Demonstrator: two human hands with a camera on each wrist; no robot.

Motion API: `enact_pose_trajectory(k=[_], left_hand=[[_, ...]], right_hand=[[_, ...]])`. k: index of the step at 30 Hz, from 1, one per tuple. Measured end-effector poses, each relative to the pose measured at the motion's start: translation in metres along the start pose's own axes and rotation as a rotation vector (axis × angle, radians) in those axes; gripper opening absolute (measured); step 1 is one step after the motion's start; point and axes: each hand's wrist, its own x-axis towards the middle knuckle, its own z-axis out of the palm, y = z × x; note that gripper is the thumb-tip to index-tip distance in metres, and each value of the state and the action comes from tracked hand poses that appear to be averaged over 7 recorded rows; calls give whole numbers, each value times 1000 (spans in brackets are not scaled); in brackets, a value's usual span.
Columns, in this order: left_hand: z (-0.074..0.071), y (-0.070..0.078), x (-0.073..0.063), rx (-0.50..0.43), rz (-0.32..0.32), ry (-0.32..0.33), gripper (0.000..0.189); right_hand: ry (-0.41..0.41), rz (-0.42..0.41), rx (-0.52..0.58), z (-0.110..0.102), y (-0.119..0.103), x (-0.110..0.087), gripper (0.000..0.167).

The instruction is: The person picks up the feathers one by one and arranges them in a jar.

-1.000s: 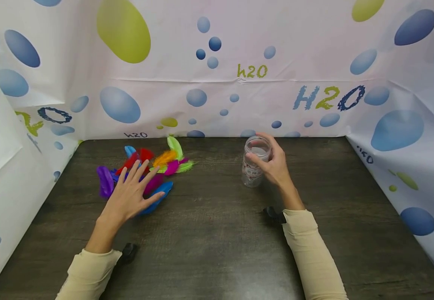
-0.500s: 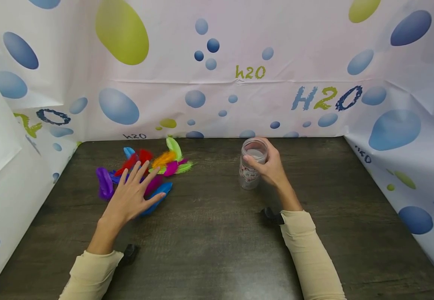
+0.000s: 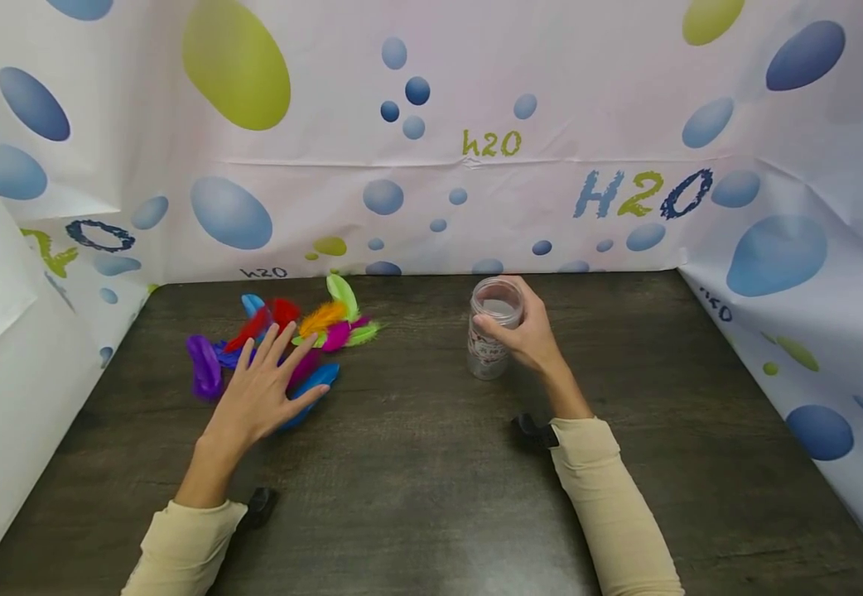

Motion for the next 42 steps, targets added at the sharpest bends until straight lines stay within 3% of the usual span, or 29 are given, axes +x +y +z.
enact_pose_trajectory(k=[14, 23, 30, 42], left_hand=[[-1, 0, 0, -6, -9, -13, 82], [1, 1, -1, -8, -9, -18, 82], [-1, 0, 0, 0, -9, -17, 82], [1, 0, -1, 3, -10, -13, 82]], right_hand=[[-66, -30, 61, 2, 4, -1, 43], [-75, -57, 103, 8, 7, -3, 54], [-89, -83, 129, 15, 6, -2, 51], [-126, -93, 107, 23, 6, -5, 50]])
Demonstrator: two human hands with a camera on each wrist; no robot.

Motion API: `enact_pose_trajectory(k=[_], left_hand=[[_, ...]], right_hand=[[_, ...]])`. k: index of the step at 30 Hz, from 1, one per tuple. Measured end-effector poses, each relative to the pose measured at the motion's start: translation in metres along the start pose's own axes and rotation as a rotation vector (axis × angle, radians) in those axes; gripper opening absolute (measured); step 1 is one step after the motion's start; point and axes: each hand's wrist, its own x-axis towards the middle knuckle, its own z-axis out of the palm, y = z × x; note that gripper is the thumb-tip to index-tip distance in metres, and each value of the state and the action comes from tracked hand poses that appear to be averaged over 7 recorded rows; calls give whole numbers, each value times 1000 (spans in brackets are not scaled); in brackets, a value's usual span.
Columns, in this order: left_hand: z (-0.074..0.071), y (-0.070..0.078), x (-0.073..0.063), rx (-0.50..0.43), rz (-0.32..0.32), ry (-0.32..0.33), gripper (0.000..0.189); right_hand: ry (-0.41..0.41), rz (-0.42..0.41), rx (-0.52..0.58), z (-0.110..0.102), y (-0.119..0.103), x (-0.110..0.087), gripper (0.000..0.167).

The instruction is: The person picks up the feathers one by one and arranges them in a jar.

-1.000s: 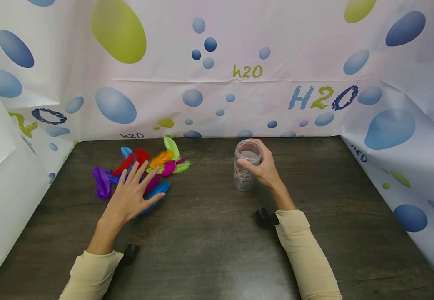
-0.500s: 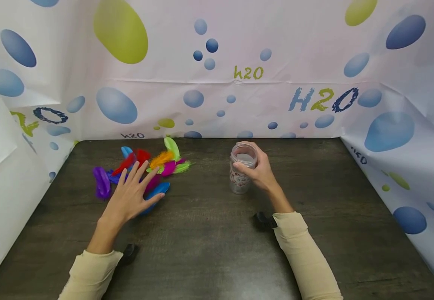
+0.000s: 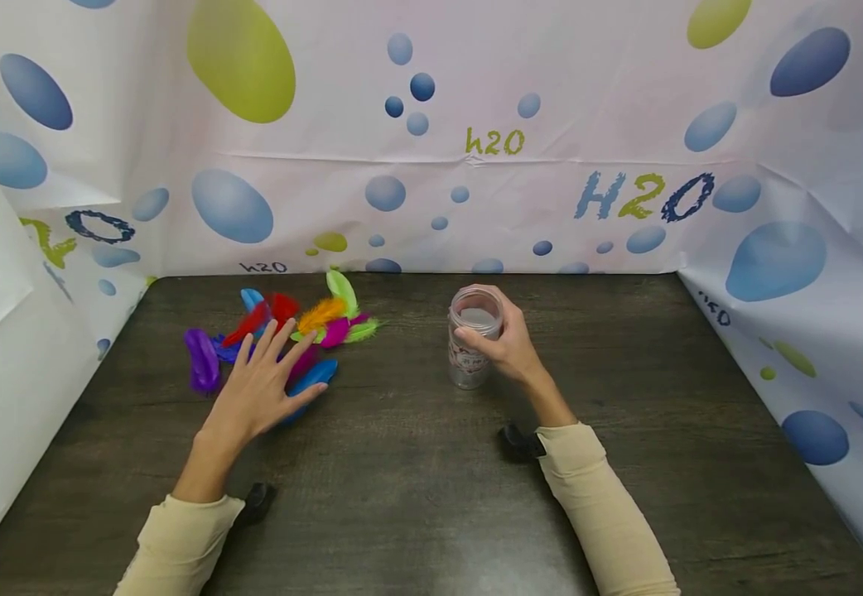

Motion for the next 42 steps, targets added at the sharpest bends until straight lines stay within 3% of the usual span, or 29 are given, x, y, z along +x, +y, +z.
enact_pose_trajectory(k=[16, 42], left_hand=[[-1, -2, 0, 14, 8, 32, 80], [-6, 2, 5, 38, 16, 18, 82]], right_hand=[[-21, 19, 46, 3, 0, -2, 49], [-81, 23, 61, 12, -5, -2, 47]])
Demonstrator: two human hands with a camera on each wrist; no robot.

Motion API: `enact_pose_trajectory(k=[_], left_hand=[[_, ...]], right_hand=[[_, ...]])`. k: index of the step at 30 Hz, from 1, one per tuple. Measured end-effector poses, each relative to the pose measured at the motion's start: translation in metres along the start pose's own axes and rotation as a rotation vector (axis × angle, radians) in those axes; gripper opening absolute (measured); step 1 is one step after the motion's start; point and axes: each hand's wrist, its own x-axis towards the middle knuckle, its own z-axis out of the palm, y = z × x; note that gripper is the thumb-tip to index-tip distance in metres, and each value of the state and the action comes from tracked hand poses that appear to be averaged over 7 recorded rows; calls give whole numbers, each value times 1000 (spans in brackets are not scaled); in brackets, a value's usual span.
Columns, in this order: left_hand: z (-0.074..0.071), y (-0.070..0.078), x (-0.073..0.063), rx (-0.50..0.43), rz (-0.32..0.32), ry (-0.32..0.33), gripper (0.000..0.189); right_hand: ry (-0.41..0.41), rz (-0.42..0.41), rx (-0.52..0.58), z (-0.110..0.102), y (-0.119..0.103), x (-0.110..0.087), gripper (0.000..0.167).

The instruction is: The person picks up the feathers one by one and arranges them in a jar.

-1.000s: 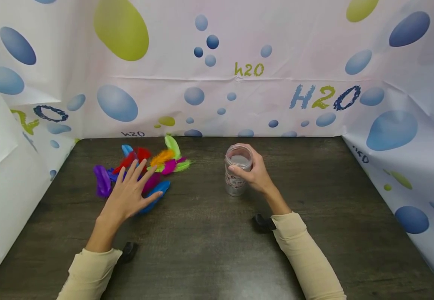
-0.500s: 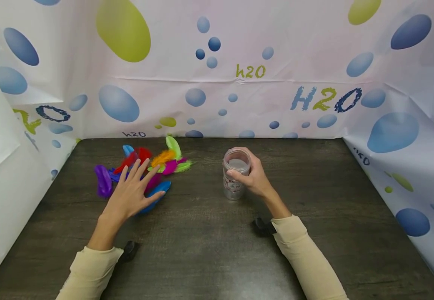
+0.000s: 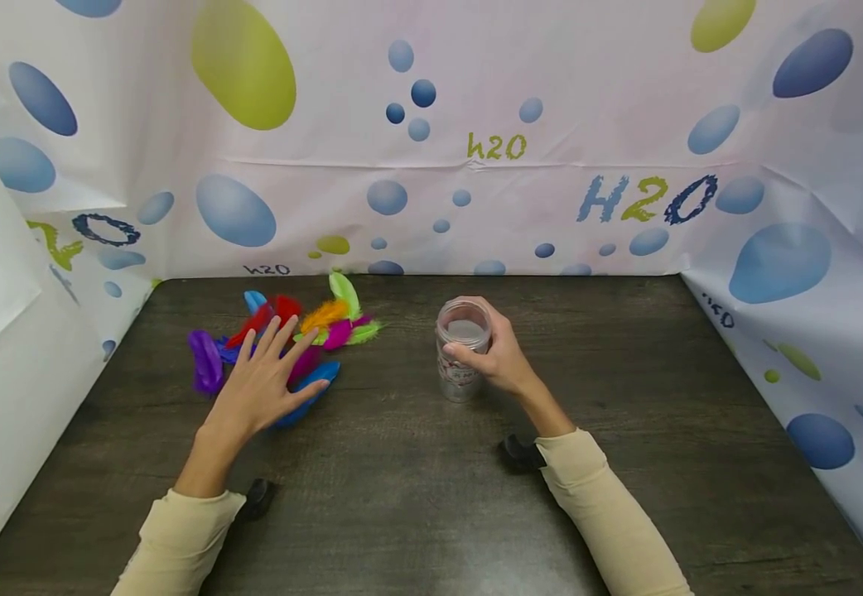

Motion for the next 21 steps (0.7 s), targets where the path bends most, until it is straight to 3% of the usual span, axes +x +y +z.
enact_pose_trajectory(k=[21], left_hand=[[-1, -3, -1, -7, -4, -24, 79]], right_hand=[[-53, 7, 54, 15, 1, 8, 48]])
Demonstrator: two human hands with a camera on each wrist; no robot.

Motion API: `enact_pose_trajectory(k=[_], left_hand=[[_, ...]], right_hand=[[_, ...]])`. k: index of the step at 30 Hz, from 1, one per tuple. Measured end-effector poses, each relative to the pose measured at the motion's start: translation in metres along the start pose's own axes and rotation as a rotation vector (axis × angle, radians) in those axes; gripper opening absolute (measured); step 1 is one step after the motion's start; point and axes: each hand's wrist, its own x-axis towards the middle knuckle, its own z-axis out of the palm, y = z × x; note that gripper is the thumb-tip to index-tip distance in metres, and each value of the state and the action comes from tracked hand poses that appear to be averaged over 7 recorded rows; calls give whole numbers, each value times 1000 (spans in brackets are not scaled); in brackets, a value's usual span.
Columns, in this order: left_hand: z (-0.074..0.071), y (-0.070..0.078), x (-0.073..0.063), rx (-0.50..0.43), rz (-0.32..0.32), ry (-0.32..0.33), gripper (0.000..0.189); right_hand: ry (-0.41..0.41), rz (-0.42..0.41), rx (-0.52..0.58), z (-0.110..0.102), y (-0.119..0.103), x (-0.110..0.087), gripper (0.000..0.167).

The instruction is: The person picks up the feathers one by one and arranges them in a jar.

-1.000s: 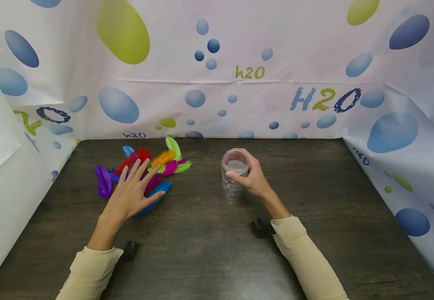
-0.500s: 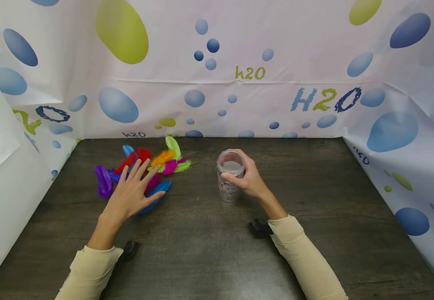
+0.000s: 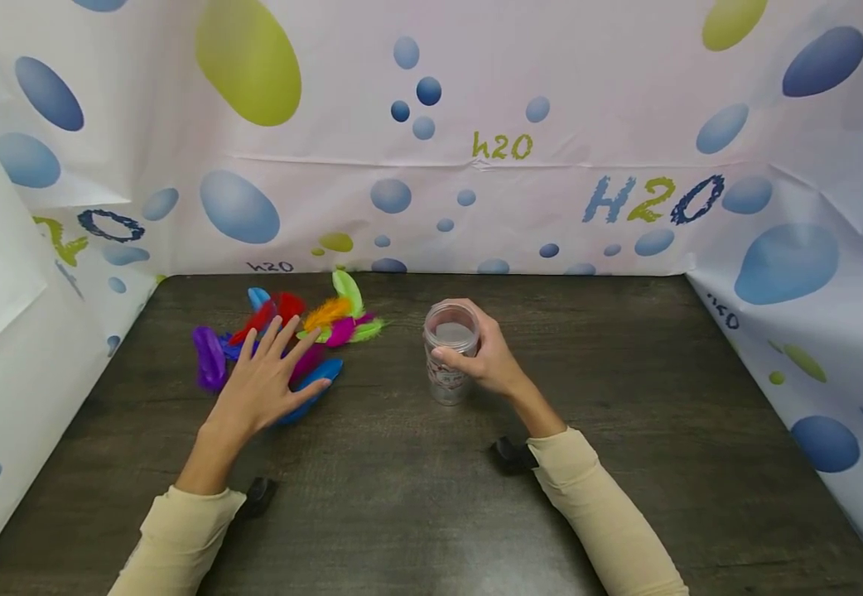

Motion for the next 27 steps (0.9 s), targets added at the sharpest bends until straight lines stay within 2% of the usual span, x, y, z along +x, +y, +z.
enact_pose_trajectory(k=[13, 23, 27], left_hand=[[-6, -8, -2, 48, -12, 15, 78], [-10, -12, 3, 51, 3, 34, 75], [-14, -16, 4, 76, -2, 13, 73]], right_hand=[[-22, -2, -13, 11, 0, 1, 51], [-32, -4, -18, 16, 2, 0, 66], [-38, -3, -22, 20, 1, 0, 60]])
